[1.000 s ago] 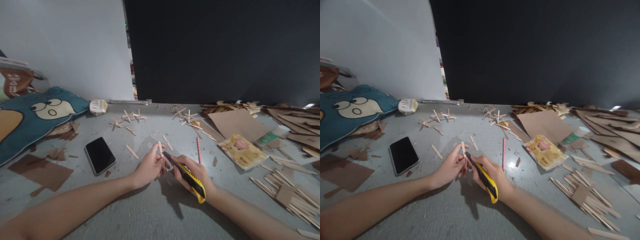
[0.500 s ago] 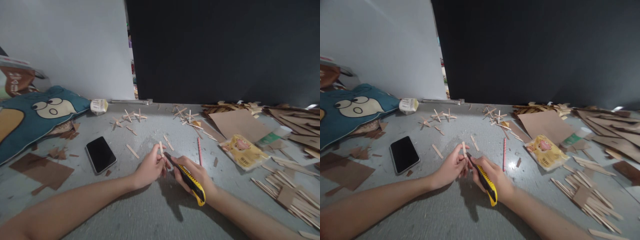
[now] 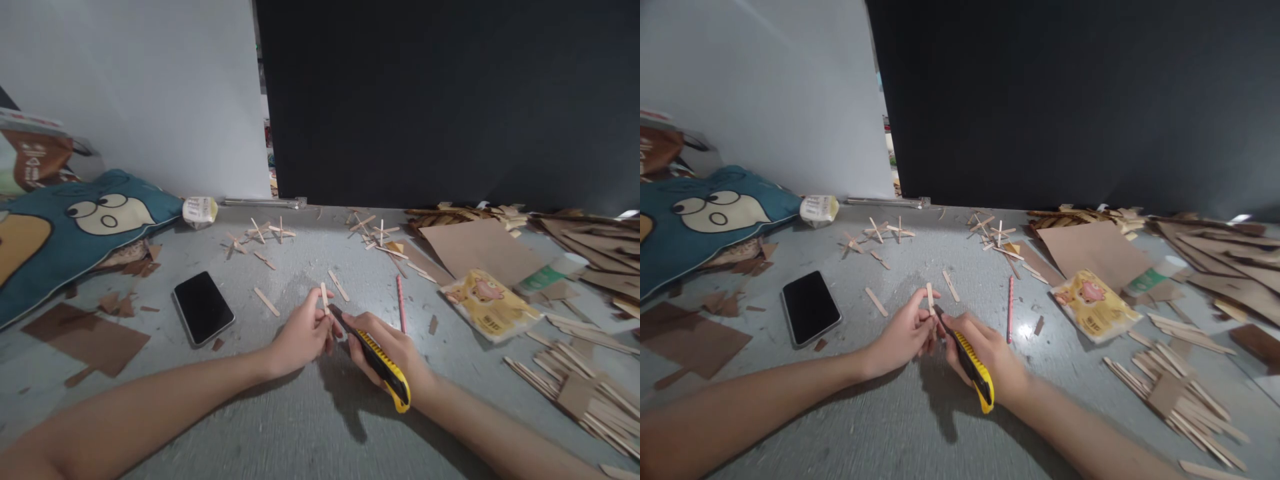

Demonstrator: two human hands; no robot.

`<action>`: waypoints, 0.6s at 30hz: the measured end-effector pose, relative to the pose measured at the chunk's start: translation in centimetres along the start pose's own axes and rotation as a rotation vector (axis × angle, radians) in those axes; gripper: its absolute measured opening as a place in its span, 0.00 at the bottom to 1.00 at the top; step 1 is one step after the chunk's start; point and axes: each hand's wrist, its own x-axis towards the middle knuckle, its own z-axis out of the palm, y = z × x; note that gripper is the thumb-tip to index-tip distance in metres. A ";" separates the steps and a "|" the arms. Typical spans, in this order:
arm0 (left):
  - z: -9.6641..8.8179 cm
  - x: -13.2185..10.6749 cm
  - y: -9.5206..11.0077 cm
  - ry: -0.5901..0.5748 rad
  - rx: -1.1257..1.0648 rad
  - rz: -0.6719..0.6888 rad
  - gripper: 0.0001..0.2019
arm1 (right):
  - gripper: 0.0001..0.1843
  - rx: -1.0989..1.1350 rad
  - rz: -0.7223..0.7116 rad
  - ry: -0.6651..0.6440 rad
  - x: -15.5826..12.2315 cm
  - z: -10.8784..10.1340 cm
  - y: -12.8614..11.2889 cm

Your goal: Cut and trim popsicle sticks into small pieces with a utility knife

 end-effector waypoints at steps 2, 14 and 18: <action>0.0 -0.1 -0.1 0.001 0.017 0.019 0.17 | 0.17 0.070 -0.007 -0.093 0.2 -0.3 -0.4; -0.1 -0.4 -0.4 -0.032 0.138 0.067 0.16 | 0.17 -0.154 -0.124 -0.070 1.0 -0.6 -1.7; -0.1 -0.3 -0.4 -0.039 0.132 0.077 0.16 | 0.14 -0.089 -0.044 -0.124 1.5 -1.1 -2.2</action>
